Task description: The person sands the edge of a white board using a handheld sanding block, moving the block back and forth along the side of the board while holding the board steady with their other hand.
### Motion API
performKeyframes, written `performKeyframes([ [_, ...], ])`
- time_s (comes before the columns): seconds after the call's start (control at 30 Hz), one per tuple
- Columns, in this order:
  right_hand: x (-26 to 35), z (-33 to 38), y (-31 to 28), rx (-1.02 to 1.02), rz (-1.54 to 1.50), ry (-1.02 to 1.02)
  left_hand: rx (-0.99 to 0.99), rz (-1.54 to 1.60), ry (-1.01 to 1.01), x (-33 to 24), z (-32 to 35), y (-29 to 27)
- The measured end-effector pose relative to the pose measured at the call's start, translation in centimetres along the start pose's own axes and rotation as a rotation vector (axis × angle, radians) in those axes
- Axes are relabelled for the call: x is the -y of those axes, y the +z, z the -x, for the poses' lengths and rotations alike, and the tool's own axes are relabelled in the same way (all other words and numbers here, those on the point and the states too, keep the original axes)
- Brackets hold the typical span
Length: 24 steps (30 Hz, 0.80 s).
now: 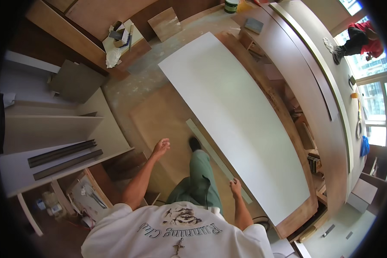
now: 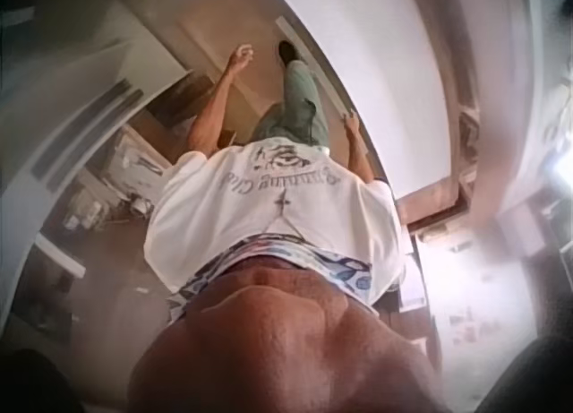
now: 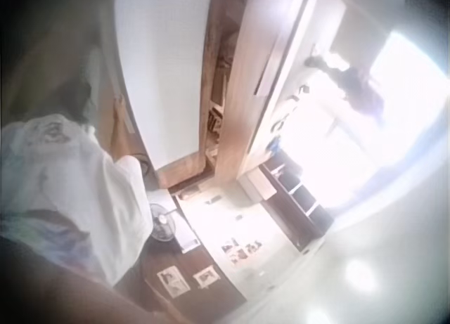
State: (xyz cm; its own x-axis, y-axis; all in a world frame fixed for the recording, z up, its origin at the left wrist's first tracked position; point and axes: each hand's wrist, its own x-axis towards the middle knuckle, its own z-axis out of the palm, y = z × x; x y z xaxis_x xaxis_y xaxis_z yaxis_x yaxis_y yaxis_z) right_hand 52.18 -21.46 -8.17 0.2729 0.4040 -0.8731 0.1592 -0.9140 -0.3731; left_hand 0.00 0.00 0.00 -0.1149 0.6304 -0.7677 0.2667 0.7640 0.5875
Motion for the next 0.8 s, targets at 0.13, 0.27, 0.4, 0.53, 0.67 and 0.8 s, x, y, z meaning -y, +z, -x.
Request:
performKeyframes([
  [0.13, 9.1, -2.2, 3.4, -0.064, 0.069, -0.025, 0.034, -0.017, 0.000, 3.3, -4.2, -6.4],
  [0.27, 20.0, -9.4, 9.8, -0.175, 0.396, 0.020, 0.151, -0.091, -0.286, 7.1, -6.7, -13.5],
  [0.4, 37.8, -15.2, 17.2, -0.058, 0.053, -0.154, 0.095, 0.130, -0.308, 7.2, -10.3, -22.8],
  [0.53, 59.6, -12.8, 25.6, 0.046, 0.125, -0.716, -0.113, 0.314, -0.200, -1.2, -15.3, -32.7],
  [0.67, 74.9, -13.0, 27.6, -0.114, 0.189, -0.774, -0.141, 0.256, -0.156, -10.6, -23.4, -37.3],
  [0.8, 81.5, -12.9, 25.8, -0.308, 0.120, -0.744, 0.135, 0.047, -0.064, -18.2, -32.1, -40.0],
])
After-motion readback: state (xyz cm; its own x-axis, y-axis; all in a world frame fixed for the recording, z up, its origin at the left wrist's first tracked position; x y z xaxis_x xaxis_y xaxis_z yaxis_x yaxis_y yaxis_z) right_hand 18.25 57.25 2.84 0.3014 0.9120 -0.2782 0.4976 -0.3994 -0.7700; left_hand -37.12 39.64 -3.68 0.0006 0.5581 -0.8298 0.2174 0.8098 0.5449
